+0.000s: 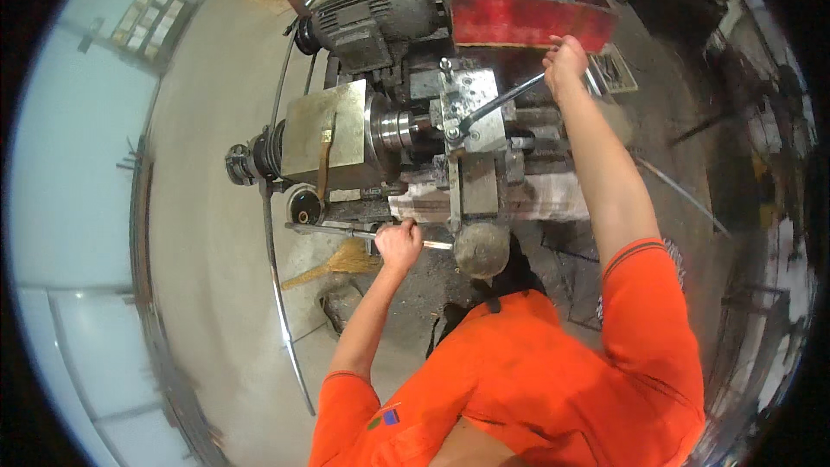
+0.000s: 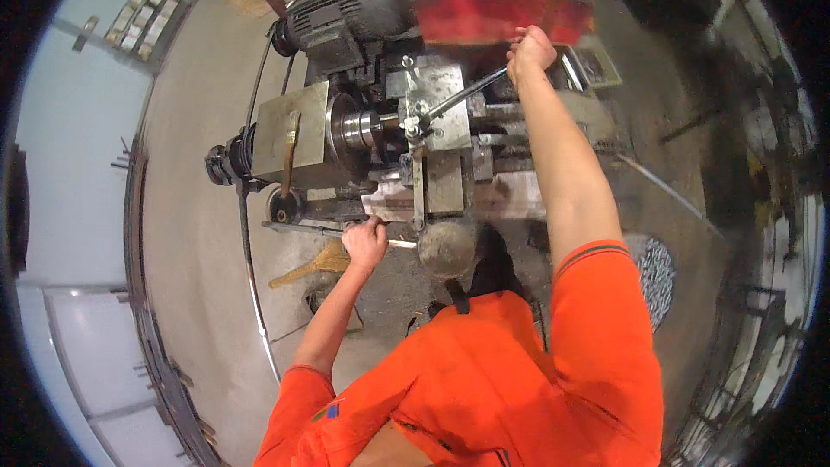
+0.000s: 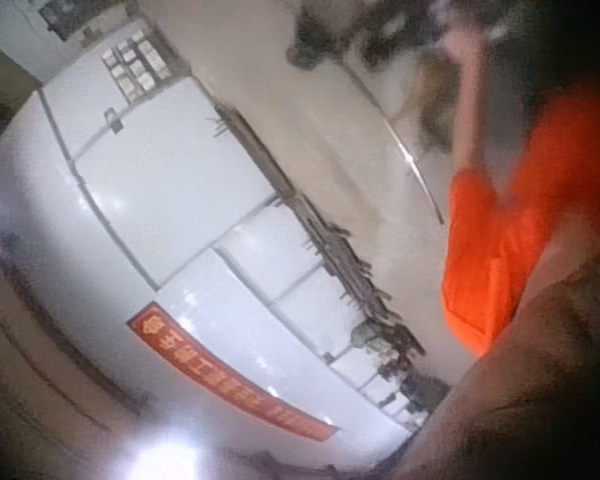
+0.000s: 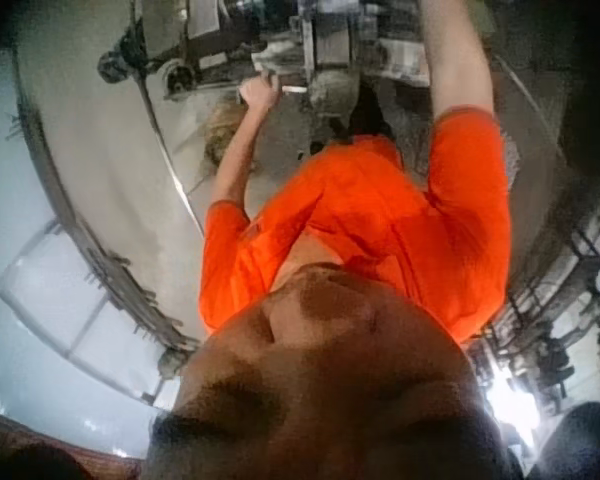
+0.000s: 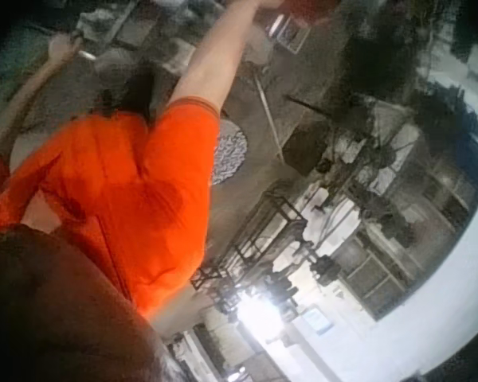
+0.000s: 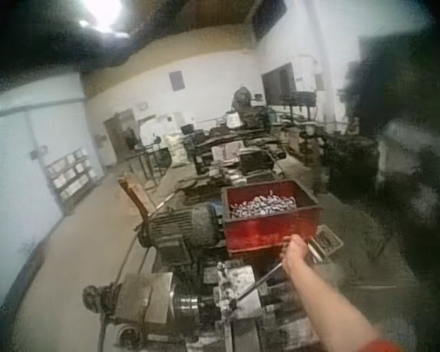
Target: The person operates a metal turning machine, repeatedly inserting small metal pieces into the chuck, engaging the cutting tool with levers, and removing finished parts. The person places the finished parts into a red bin and occasionally inspects them by hand.
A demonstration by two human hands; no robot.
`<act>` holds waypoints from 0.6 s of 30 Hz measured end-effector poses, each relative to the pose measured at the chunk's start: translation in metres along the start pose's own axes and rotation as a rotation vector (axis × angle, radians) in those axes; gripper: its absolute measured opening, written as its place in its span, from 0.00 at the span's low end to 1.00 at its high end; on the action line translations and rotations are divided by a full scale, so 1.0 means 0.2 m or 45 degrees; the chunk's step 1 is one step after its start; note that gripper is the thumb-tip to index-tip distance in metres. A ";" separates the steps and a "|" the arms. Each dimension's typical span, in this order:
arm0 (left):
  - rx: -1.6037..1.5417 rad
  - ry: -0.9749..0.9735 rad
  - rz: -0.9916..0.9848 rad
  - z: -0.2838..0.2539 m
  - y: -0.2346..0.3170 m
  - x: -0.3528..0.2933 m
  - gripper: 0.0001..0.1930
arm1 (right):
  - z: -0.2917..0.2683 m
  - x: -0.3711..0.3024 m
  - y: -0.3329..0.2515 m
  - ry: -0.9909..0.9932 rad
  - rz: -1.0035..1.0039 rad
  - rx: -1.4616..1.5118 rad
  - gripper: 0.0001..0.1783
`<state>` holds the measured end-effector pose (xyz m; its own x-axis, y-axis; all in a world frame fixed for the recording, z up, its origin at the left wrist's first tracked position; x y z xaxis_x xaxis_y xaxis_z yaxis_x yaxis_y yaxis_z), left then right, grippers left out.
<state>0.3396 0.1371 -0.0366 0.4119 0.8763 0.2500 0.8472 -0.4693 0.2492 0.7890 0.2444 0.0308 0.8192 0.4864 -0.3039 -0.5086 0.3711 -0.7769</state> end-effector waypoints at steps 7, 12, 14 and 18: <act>-0.127 0.079 0.110 0.01 -0.04 -0.05 0.05 | 0.25 -0.11 0.10 -0.306 -0.324 -0.077 0.17; -0.127 0.054 0.063 -0.02 -0.03 -0.03 0.05 | 0.21 -0.51 0.37 -0.657 -0.105 -0.289 0.28; -0.109 0.049 0.050 -0.02 -0.03 -0.04 0.06 | 0.23 -0.60 0.43 -0.615 0.291 -0.127 0.24; -0.061 -0.005 0.001 -0.01 -0.03 -0.02 0.06 | 0.35 -0.55 0.57 -0.840 0.501 -0.136 0.18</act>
<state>0.3320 0.1359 -0.0363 0.4142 0.8761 0.2467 0.8296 -0.4749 0.2938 0.6220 0.2889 0.0147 0.2388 0.9495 -0.2034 -0.6739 0.0113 -0.7387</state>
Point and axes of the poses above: each hand's wrist, its own x-axis towards the middle knuckle, its own z-axis out of the palm, y = z × x, the point moved 9 cm from there along x, towards the middle knuckle, and after that the axes turned 1 degree about -x, right-handed, at the moved point
